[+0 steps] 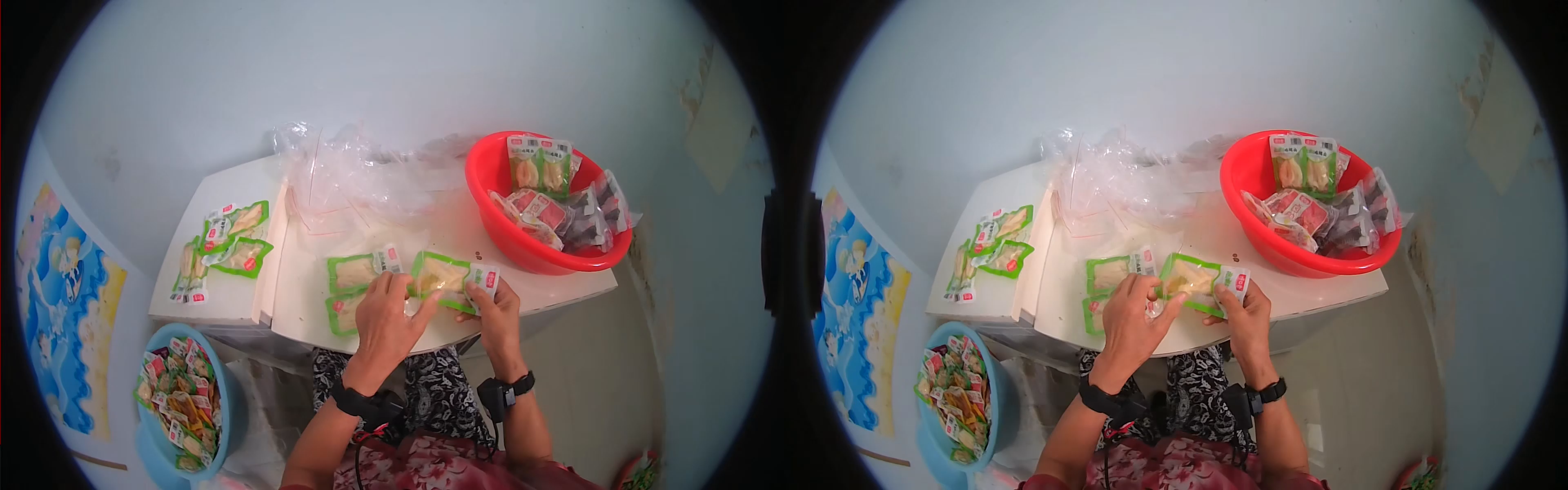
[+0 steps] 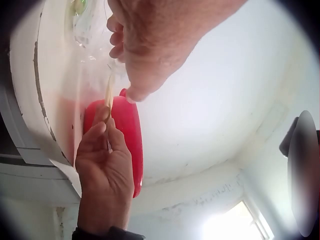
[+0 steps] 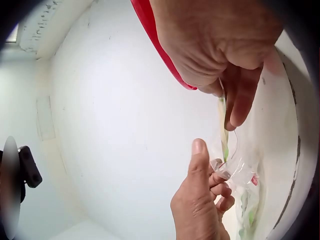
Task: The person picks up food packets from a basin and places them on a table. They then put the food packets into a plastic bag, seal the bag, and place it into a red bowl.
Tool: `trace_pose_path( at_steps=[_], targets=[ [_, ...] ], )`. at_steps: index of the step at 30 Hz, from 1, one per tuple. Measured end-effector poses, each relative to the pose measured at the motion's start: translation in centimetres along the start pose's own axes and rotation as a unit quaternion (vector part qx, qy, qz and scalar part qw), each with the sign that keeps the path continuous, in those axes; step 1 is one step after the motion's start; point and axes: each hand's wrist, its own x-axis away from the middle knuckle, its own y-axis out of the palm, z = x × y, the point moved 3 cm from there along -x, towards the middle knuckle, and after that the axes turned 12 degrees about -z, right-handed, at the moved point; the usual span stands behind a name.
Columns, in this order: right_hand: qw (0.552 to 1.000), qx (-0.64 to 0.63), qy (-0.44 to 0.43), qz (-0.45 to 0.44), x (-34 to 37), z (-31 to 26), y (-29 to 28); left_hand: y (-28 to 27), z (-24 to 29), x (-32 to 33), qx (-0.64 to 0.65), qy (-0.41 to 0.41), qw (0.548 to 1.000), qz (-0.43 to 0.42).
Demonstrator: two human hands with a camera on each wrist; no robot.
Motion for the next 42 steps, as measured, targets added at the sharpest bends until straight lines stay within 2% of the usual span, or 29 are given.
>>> trace_pose_path(
  at_steps=[5,7,10,13,14,17,21,24,27,30,36,39,42],
  targets=[
    [0.999,0.04,0.006,-0.025,0.5,-0.2,-0.4,0.9,-0.5,1.1,0.05,-0.022,0.998,-0.022],
    [0.998,0.057,0.006,-0.024,0.5,-0.7,0.5,1.0,0.4,1.5,0.045,-0.003,0.999,-0.007],
    [0.987,0.142,-0.058,-0.043,0.0,0.6,2.2,1.4,2.3,1.7,0.038,0.031,0.999,0.01],
    [0.994,0.061,0.037,-0.087,0.2,0.6,3.6,1.8,3.2,2.0,0.029,0.05,0.998,0.027],
    [0.985,0.038,0.119,-0.117,0.4,-0.1,3.5,1.8,3.1,2.2,0.034,0.049,0.998,0.026],
    [0.971,-0.007,0.16,-0.177,-0.1,0.3,2.5,2.0,2.5,2.9,0.044,0.05,0.998,0.016],
    [0.952,-0.032,0.191,-0.238,-0.3,0.2,2.4,1.7,2.8,3.4,0.046,0.051,0.997,0.023],
    [0.956,-0.07,0.176,-0.224,-0.7,0.6,2.6,1.7,2.9,3.5,0.049,0.059,0.997,0.027],
    [0.964,-0.081,0.203,-0.152,-1.1,0.9,3.6,1.4,2.8,3.6,0.052,0.053,0.997,0.007],
    [0.958,0.005,0.214,-0.192,-1.6,1.9,3.9,1.4,2.6,3.8,0.046,0.049,0.998,0.012],
    [0.944,-0.024,0.227,-0.238,-2.2,0.5,5.6,0.1,2.5,3.4,0.057,0.068,0.995,0.045],
    [0.947,-0.002,0.207,-0.245,-2.7,1.7,5.5,0.0,2.0,3.4,0.063,0.059,0.996,0.035],
    [0.922,0.006,0.219,-0.321,-2.2,1.1,4.6,-0.3,1.8,3.6,0.076,0.061,0.994,0.056]
  ],
)
